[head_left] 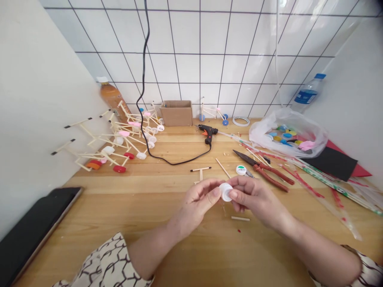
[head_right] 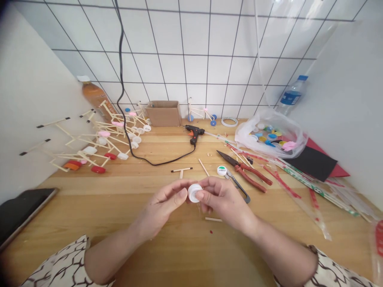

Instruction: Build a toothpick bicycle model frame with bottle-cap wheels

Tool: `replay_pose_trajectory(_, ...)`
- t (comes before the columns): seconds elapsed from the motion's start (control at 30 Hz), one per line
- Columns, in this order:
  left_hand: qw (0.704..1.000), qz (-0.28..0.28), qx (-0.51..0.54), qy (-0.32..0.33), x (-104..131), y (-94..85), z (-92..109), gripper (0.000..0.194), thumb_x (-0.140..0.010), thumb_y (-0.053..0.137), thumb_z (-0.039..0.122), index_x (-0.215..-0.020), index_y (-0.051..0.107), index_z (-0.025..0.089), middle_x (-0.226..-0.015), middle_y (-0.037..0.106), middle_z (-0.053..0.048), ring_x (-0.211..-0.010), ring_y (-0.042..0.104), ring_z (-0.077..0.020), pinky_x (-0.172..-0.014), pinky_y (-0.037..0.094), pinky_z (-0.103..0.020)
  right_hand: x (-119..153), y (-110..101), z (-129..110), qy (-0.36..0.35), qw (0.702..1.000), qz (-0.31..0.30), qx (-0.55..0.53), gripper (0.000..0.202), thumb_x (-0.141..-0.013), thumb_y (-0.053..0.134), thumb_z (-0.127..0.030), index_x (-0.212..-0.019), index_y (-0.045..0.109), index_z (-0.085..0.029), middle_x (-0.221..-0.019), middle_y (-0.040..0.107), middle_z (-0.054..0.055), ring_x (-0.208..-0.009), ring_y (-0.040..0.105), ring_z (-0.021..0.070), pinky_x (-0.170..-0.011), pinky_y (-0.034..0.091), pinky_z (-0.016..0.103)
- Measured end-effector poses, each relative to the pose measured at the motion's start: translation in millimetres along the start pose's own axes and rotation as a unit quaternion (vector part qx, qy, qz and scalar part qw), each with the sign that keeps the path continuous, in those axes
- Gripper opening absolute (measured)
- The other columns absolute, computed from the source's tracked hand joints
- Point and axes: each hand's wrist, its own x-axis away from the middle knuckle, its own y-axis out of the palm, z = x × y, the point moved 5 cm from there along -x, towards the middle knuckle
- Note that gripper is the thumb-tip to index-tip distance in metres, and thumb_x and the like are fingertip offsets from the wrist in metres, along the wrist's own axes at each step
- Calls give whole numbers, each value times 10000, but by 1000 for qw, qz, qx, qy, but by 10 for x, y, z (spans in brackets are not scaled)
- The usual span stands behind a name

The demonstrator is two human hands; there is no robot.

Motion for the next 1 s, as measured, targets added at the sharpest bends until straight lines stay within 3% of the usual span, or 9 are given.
replay_pose_trajectory(0.13,978,-8,-143,149,8,-32,170,421,-766,676,264,-1170,560,223,-1103,597,-58,-925,561,-166,-843,454,-304,-29,-2,108,87,992,-11,-94,373,-708,694,-480,-829,611,-137,-494,531,-49,-417,429,42,-402,279,160)
replay_pose_trajectory(0.23,956,-22,-210,202,30,4,239,344,-759,680,202,-1097,612,204,-1069,618,-61,-959,564,-180,-872,440,-310,-15,62,148,126,983,-25,-129,371,-694,713,-475,-789,598,-135,-485,536,-50,-400,413,29,-395,253,150)
replay_pose_trajectory(0.33,974,-24,-168,153,15,0,222,201,-808,621,216,-1005,647,186,-1001,634,-56,-923,580,-181,-850,444,-311,0,106,159,150,978,-23,-143,382,-750,650,-500,-696,565,-132,-479,558,-30,-376,426,28,-377,227,147)
replay_pose_trajectory(0.47,998,-37,-25,45,-27,-23,126,208,-818,608,292,-981,653,170,-906,644,-45,-854,574,-174,-790,447,-300,9,114,145,153,972,-15,-177,415,-803,564,-533,-689,569,-134,-480,595,2,-360,463,49,-350,225,149)
replay_pose_trajectory(0.63,998,-59,24,16,-50,-10,71,232,-821,604,320,-986,653,165,-848,625,-34,-770,543,-139,-726,438,-261,34,141,156,165,970,-41,-175,463,-798,543,-564,-656,566,-124,-476,614,23,-346,494,53,-329,230,138)
replay_pose_trajectory(0.77,995,-78,-65,25,-27,16,107,225,-860,539,320,-999,628,167,-884,598,-49,-799,541,-158,-728,441,-269,36,159,184,168,973,-47,-148,474,-783,555,-575,-645,561,-121,-457,612,18,-327,495,50,-315,226,131)
replay_pose_trajectory(0.9,968,-97,-219,79,3,40,196,210,-889,470,287,-964,612,152,-898,568,-63,-882,524,-190,-798,422,-299,35,173,219,182,974,-48,-128,438,-771,580,-563,-686,562,-134,-428,588,-20,-298,447,37,-311,255,128)
replay_pose_trajectory(1.0,957,-109,-248,102,15,47,220,209,-896,454,297,-943,600,155,-862,553,-53,-850,517,-183,-800,414,-296,47,188,210,171,977,-49,-121,433,-758,591,-567,-676,552,-143,-405,567,-36,-289,417,33,-308,253,131)
